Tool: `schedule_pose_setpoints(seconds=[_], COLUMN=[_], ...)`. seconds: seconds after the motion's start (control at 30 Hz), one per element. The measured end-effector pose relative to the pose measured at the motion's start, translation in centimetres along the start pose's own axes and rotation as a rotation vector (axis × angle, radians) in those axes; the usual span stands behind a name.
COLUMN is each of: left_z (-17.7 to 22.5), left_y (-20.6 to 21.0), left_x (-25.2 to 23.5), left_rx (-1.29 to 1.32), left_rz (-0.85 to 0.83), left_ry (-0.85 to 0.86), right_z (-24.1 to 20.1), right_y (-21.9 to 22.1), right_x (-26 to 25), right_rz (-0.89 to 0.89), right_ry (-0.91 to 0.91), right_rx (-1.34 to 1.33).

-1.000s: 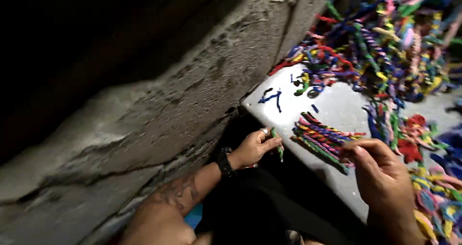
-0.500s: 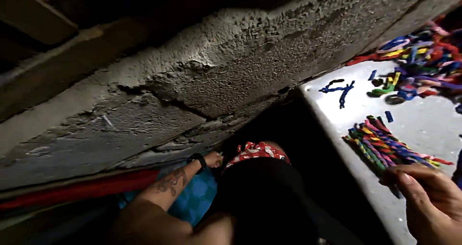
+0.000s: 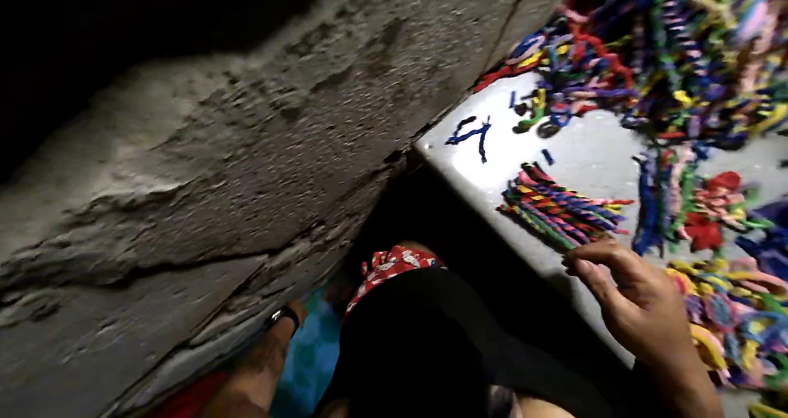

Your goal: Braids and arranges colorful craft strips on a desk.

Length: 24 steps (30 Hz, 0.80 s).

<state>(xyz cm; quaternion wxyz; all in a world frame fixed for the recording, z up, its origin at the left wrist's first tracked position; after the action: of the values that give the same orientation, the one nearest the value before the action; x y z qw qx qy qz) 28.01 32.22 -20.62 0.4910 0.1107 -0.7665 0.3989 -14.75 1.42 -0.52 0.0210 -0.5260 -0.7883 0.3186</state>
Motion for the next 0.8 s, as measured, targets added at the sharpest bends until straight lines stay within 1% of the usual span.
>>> schedule_pose_setpoints(seconds=[0.03,0.07,0.13,0.2,0.23,0.3,0.33,0.4,0.43,0.47,0.5,0.53,0.6,0.7,0.73,0.8], left_z=[-0.8,-1.3,-1.0,0.1,0.9,3.4,5.5,10.5,12.3,13.5,14.6,15.7,17.8,20.9,22.0,24.3], left_y=[2.0,3.0,3.5,3.4,3.2,2.7,1.5,-2.2,-2.6,-2.3,-2.5,-3.2,-5.6,-7.2,-7.6,-9.0], left_x=[-3.0,-4.6,-4.6,-4.4,-4.6,-4.6,-3.6,-0.9,-1.2,-2.5,-3.3,-3.3,-1.1,-0.4,-0.2,1.3], left_rx=[-0.101,-0.170,-0.234,-0.176,-0.080,0.169,0.285,0.404,0.419,0.413,0.366,0.357,0.501,0.561,0.532,0.363], left_rz=[-0.023,-0.040,-0.077,-0.091,-0.063,0.026,0.035,-0.059,-0.060,-0.042,-0.034,-0.037,-0.072,-0.080,-0.041,0.017], left_ry=[0.010,-0.002,-0.033,-0.020,0.008,0.120,0.188,0.245,0.255,0.265,0.296,0.319,0.353,0.540,0.582,0.648], right_z=[0.1,0.3,0.6,0.6,0.5,0.2,0.1,0.0,-0.1,-0.2,-0.3,-0.3,-0.3,-0.1,0.2,0.6], right_y=[-0.1,-0.2,-0.6,-0.9,-1.0,-1.2,-1.4,-1.7,-1.9,-2.1,-2.3,-2.3,-2.2,-1.5,-1.2,-0.4], right_x=[0.2,0.4,0.7,0.8,0.8,0.7,0.6,0.3,0.0,-0.4,-0.9,-1.6,-3.4,-7.2,-8.5,-11.0], right_rz=[0.010,0.021,0.042,0.065,0.082,0.108,0.119,0.129,0.126,0.123,0.117,0.110,0.102,0.035,0.005,-0.019], right_ry=[0.010,0.019,0.029,0.030,0.023,0.014,0.010,-0.009,-0.022,-0.031,-0.038,-0.048,-0.069,-0.077,-0.072,-0.067], right_rx=[0.017,0.031,0.066,0.102,0.122,0.170,0.198,0.250,0.275,0.299,0.322,0.345,0.385,0.452,0.469,0.504])
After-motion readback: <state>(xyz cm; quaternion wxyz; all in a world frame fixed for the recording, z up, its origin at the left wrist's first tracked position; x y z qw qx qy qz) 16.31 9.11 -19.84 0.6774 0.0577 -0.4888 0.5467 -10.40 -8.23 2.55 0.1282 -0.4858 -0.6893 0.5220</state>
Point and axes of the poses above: each hand's wrist, its own x-axis away from the middle knuckle, its own y-axis out of the palm, z = x × y, the point moved 1 cm from there along -x, towards the middle knuckle, and after that the axes turned 10 degrees about z, right-handed, at the moved point
